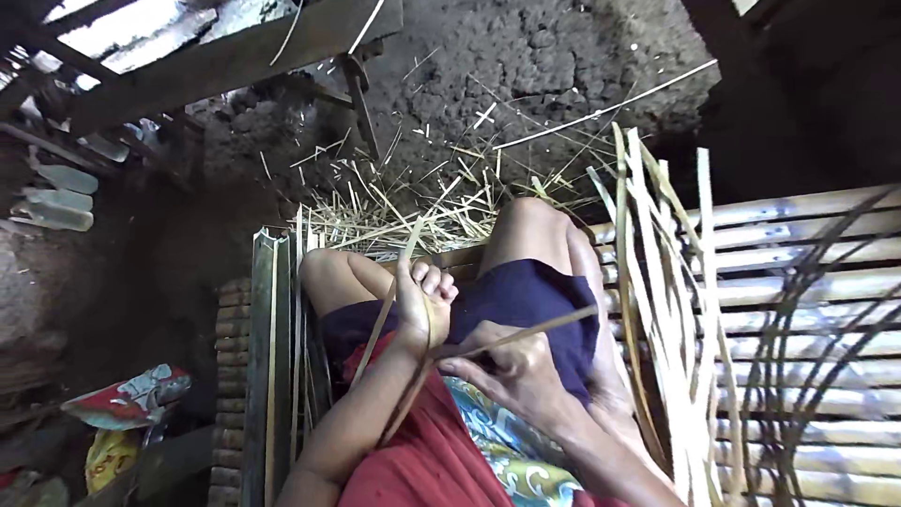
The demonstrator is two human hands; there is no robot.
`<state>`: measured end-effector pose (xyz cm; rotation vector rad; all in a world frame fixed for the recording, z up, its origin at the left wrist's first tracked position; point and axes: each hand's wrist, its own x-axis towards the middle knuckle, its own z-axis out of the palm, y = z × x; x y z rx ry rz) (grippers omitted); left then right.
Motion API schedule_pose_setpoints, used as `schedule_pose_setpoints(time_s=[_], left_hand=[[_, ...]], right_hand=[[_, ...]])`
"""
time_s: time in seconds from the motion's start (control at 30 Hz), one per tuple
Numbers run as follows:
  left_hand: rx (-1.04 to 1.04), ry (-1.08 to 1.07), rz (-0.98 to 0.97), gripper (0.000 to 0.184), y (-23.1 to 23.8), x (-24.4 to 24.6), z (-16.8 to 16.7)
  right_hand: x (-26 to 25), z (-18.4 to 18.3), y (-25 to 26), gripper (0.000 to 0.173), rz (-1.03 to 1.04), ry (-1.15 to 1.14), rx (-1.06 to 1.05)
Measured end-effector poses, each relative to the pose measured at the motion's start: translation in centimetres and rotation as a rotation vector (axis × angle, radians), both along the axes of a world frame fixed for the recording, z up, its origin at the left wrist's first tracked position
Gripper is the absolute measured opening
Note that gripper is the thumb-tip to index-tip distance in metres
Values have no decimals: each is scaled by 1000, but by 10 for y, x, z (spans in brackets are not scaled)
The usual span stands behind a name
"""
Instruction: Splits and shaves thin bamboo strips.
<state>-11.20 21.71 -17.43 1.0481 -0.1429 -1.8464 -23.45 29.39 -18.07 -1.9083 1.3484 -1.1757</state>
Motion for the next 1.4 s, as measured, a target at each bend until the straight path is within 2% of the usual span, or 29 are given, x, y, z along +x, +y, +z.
schedule_pose_setpoints(time_s=[0.1, 0.13, 0.2, 0.27, 0.33, 0.43, 0.5, 0.57, 0.63, 0.67, 0.73, 0.8, 0.87, 0.93, 1.0, 1.07, 1.13, 1.2, 1.23, 1.3, 1.4], left_hand=[[-269, 49, -354, 54, 4, 6, 2], [-277, 24, -396, 48, 9, 4, 6], [-141, -64, -247, 49, 17, 0, 10], [1, -107, 25, 55, 11, 2, 1], [31, -87, 89, 53, 2, 10, -8], [-146, 25, -265, 51, 5, 19, -3], [-146, -37, -373, 43, 16, 14, 10], [-10, -71, -174, 44, 25, 8, 13], [107, -79, 97, 51, 16, 11, 1], [113, -73, 158, 50, 9, 16, -6], [7, -43, 75, 48, 5, 23, -9], [-154, 46, -179, 48, 8, 25, -9], [-202, 33, -320, 43, 15, 20, 0], [-102, -15, -205, 44, 20, 15, 8], [12, -11, 40, 53, 14, 15, 1], [75, -55, 176, 50, 1, 20, -5], [-32, -8, 15, 49, 1, 29, -6], [-180, 52, -231, 48, 7, 32, -6], [-190, 36, -274, 47, 11, 29, -1], [-76, -11, -168, 45, 20, 23, 11], [56, 32, 123, 53, 13, 27, -1]], right_hand=[[-8, -1, -14, 49, -102, 4, -54], [-13, -3, -20, 47, -160, -19, -59], [-14, -4, -25, 49, -217, -29, -52], [-3, -6, -14, 50, -115, -54, 16], [9, -8, -3, 55, 21, -44, 35], [3, -6, -10, 55, -35, 6, 2], [-9, -6, -22, 55, -143, 6, 23], [-8, -7, -24, 56, -151, -5, 54], [2, -8, -11, 55, -27, -24, 95], [8, -9, -5, 56, 34, -11, 81], [15, -11, -3, 57, 58, 41, -13], [9, -9, -13, 51, -23, 49, -48], [-3, -8, -27, 51, -146, 41, -43], [-4, -8, -30, 53, -154, 40, -9], [9, -9, -15, 53, -12, 26, 36], [23, -10, -1, 58, 98, 53, -10], [25, -10, -2, 59, 93, 80, -61], [13, -9, -18, 51, 20, 71, -27], [6, -9, -26, 49, -28, 58, -8], [2, -10, -31, 55, -51, 41, 25], [17, -8, -11, 60, 128, 1, 78]])
